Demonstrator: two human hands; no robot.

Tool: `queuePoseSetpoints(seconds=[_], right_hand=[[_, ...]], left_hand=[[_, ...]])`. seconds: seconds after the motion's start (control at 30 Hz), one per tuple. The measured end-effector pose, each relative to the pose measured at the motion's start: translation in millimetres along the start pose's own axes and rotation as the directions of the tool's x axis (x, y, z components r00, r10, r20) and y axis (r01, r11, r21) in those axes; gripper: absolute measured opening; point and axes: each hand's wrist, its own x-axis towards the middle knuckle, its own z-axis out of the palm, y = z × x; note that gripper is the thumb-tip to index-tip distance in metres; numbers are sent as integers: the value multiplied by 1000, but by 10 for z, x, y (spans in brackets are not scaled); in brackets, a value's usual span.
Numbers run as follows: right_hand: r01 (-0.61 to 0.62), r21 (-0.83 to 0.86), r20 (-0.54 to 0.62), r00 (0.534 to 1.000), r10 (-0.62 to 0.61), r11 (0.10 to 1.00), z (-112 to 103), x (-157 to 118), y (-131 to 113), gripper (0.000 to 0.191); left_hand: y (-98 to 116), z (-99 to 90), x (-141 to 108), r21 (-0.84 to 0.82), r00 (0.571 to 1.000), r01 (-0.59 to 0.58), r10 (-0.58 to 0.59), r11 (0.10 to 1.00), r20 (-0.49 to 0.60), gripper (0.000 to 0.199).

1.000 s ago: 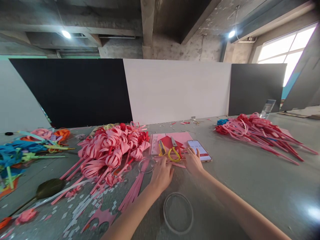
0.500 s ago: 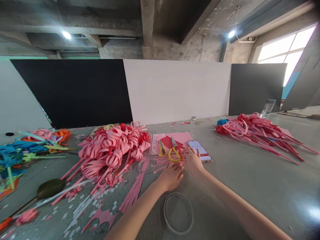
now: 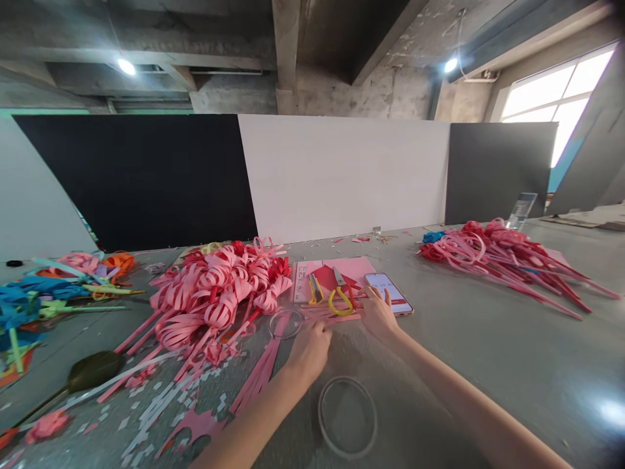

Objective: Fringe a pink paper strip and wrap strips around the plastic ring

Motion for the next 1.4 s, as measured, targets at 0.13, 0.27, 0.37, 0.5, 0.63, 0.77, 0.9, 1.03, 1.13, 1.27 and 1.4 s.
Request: queuePoseSetpoints(seconds=[0.13,0.27,0.37,0.5,0.63,0.77,0.9,1.03,1.13,1.27,1.4], right_hand=[[0,4,-3,1000,0,1000,34,10,23,26],[-4,8,-9,1000,4,1000,64,5,42,25],[-7,8,-8,1000,7,1000,75,2,53,26],[-6,8,-1,1000,6,1000,72,2,59,28],[-6,16,0,1000,6,1000,62,6,59,28],[-8,21,-4,1000,8,1000,57,7,56,27],[-9,32,-14,1000,10,999,70,5,57,26],[-13,37,-30,999,14,999,100,4,63,25],[-12,37,-38,999,14,999,116,7,70,24],[-7,39,-45,999,8,999,128,15,81,23],[-1,39,-55,998,3,999,140,21,84,23]], left_hand=[[-67,10,-42,17,1000,20,-20,1000,-13,33],[-120,31,-8,14,999,21,-21,1000,-35,36],[-211,18,34,15,997,43,-42,999,-68,38],[-389,-14,105,23,992,85,-83,996,-91,40],[-501,-11,165,31,995,63,-60,998,-74,34],[-511,18,197,60,995,46,-41,997,-87,28],[-486,21,219,100,994,33,-23,994,-104,20],[-442,-26,230,137,991,28,-9,990,-134,16],[-399,-69,211,157,989,0,23,988,-143,16],[-338,-105,144,157,989,-46,67,987,-132,11],[-259,-108,100,127,986,-80,97,989,-134,9]])
